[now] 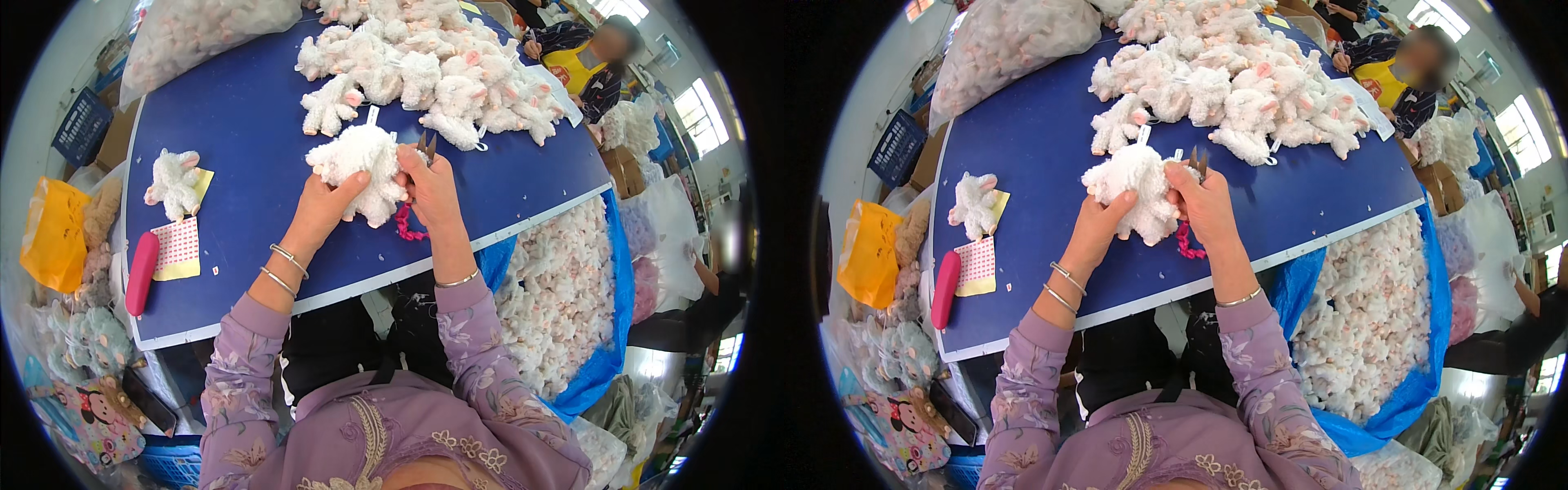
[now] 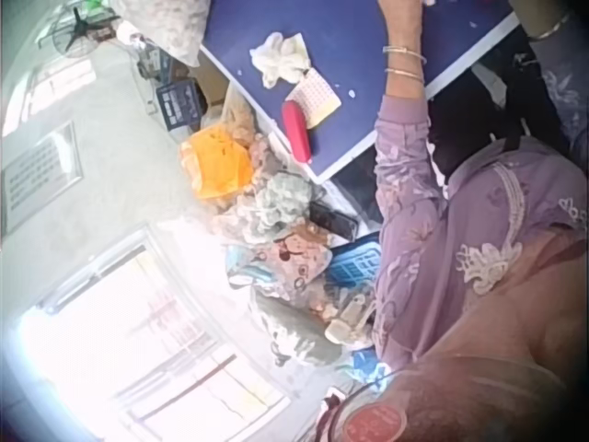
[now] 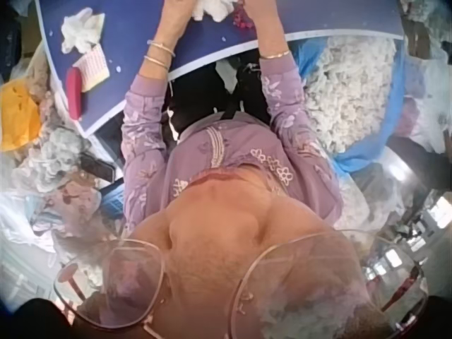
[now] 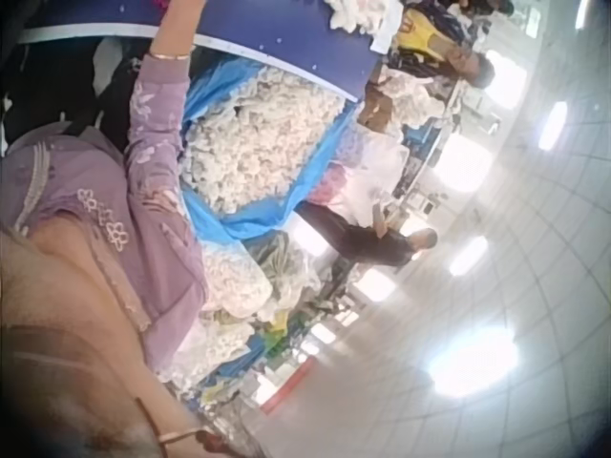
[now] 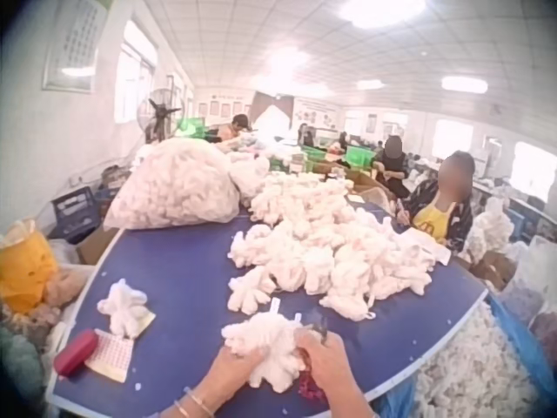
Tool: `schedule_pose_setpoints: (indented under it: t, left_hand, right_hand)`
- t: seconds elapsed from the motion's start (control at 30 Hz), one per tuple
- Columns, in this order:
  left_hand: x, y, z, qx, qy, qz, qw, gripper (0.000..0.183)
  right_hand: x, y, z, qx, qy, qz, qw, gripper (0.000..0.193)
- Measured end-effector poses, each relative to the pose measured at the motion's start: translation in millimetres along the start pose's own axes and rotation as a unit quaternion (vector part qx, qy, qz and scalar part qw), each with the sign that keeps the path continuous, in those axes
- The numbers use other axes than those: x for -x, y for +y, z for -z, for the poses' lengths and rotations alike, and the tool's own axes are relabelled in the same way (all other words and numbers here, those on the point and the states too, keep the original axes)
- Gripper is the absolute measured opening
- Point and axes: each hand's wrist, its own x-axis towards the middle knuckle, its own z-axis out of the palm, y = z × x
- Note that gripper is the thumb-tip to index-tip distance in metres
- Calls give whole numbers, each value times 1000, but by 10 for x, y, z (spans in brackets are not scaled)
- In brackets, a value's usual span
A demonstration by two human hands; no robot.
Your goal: The person repeatedly picks up small white stuffed toys from a pile on a blue table, uses pink-handled scissors to trim loose threads or excess fabric, and places the finished items into a large blue bag. The process is continuous and repetitive throughout the clip.
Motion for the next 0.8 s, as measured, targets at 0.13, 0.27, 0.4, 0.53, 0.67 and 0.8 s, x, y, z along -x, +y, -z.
schedule_pose_setpoints:
  t: [0.13,0.27,0.4,0.53,0.67,0.8]
  left_hand:
    - [-19,-44,-21,141,42,-10,989,39]
    - [-29,-40,-35,171,82,-51,980,35]
    - [-14,-36,-57,186,98,-67,975,33]
    - [-30,-37,-74,197,144,-56,968,30]
    - [-14,-15,7,18,146,-84,986,31]
    - [-9,-54,65,17,91,-74,993,42]
  right_hand:
    - [50,-47,-62,-64,-3,7,998,24]
    - [225,19,-131,48,12,25,998,24]
    - [322,130,-283,142,5,83,986,19]
    - [458,260,-290,158,-10,135,978,18]
    - [435,101,-387,139,-20,25,990,15]
    - [405,-124,-249,67,-6,-4,998,12]
